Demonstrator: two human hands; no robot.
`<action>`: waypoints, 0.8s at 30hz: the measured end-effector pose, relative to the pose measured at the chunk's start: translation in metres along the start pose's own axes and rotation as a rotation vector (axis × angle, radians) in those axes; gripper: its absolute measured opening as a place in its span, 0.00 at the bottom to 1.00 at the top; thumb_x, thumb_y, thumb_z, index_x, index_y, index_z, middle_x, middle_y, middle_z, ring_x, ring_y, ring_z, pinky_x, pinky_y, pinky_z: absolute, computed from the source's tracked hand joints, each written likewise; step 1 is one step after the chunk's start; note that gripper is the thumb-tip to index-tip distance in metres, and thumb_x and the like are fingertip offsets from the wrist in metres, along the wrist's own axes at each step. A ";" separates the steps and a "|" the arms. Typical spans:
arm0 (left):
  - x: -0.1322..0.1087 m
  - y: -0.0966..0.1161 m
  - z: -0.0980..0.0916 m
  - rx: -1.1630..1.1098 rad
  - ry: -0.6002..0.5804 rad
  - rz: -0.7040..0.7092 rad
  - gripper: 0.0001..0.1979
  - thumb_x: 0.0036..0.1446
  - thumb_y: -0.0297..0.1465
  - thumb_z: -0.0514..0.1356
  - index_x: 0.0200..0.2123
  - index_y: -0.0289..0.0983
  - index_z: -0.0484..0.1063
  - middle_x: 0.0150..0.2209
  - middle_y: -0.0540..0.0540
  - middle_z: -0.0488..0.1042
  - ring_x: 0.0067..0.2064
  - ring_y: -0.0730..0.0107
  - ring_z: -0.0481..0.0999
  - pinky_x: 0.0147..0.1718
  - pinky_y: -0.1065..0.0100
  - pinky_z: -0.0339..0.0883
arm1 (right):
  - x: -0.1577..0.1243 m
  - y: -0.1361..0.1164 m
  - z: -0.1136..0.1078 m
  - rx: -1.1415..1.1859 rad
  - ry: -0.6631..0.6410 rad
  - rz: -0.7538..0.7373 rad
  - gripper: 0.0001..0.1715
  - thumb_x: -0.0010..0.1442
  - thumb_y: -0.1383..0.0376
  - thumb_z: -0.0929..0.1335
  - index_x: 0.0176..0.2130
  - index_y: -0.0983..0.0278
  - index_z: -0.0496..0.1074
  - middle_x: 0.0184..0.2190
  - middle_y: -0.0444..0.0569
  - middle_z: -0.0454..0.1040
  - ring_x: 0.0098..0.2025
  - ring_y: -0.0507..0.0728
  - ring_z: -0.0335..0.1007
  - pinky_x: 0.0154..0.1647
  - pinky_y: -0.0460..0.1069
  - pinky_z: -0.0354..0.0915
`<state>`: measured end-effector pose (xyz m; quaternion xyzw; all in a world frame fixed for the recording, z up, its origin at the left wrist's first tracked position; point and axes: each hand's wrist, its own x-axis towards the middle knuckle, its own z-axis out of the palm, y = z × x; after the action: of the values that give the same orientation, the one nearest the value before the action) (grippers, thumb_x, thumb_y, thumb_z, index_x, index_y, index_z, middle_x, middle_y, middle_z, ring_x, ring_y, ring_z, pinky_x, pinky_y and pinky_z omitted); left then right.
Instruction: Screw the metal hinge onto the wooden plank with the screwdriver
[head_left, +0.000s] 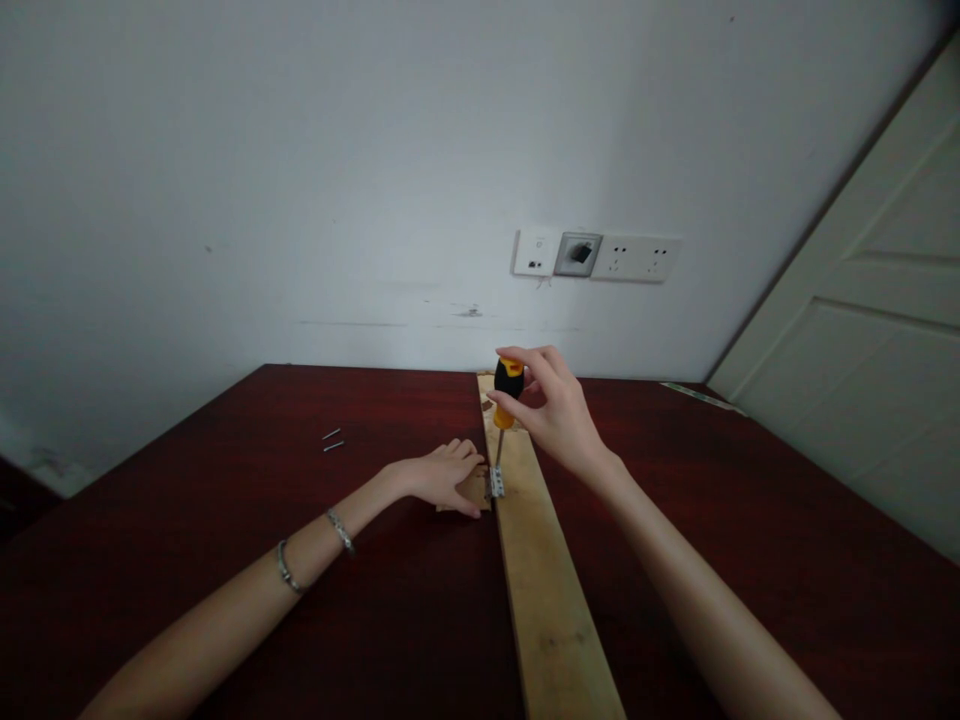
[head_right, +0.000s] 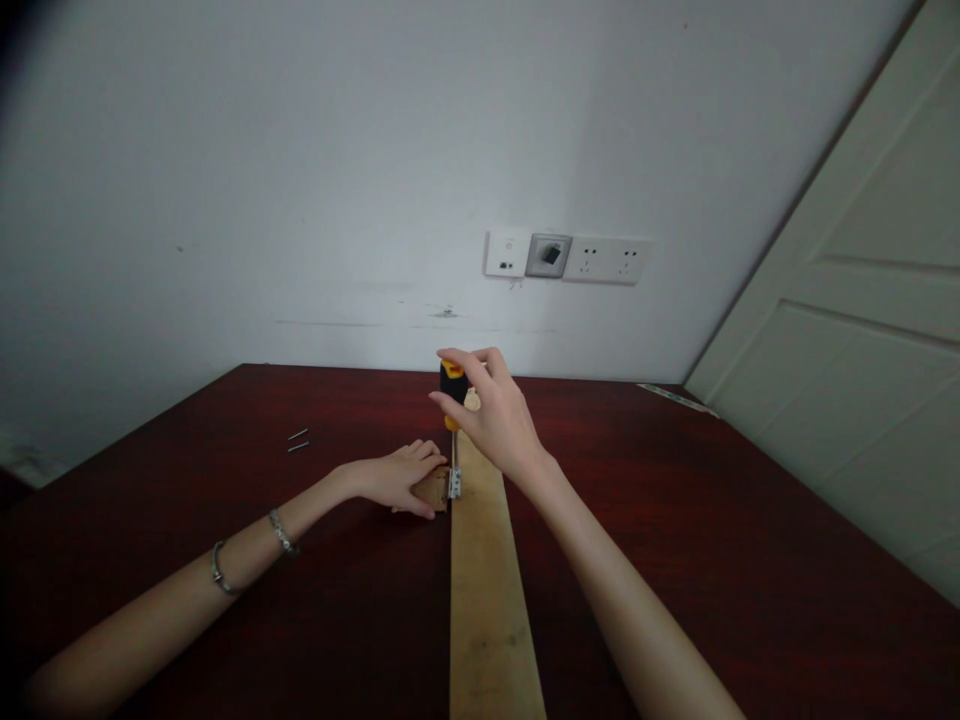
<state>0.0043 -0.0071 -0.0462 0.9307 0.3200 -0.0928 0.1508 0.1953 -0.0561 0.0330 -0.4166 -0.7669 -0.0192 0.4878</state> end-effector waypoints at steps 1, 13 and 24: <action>0.000 0.000 0.000 0.000 0.001 0.002 0.42 0.49 0.52 0.60 0.61 0.33 0.57 0.57 0.38 0.58 0.57 0.53 0.58 0.59 0.56 0.56 | 0.000 0.001 0.001 -0.001 0.006 0.001 0.23 0.59 0.62 0.69 0.54 0.56 0.67 0.43 0.51 0.67 0.43 0.58 0.69 0.46 0.56 0.70; -0.001 0.002 -0.002 -0.003 -0.008 -0.017 0.41 0.48 0.52 0.61 0.60 0.36 0.58 0.56 0.40 0.59 0.56 0.54 0.58 0.58 0.58 0.56 | 0.000 0.000 0.000 0.016 0.002 -0.004 0.26 0.58 0.62 0.69 0.55 0.55 0.65 0.47 0.52 0.70 0.46 0.60 0.70 0.47 0.58 0.70; 0.001 -0.001 0.001 -0.008 0.020 0.001 0.41 0.49 0.52 0.62 0.60 0.34 0.59 0.55 0.39 0.60 0.56 0.53 0.60 0.58 0.55 0.57 | 0.000 -0.001 0.000 0.014 0.016 -0.012 0.31 0.57 0.69 0.66 0.59 0.56 0.60 0.47 0.52 0.70 0.46 0.60 0.69 0.49 0.58 0.68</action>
<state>0.0042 -0.0064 -0.0471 0.9311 0.3215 -0.0820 0.1515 0.1945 -0.0569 0.0332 -0.4084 -0.7656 -0.0198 0.4967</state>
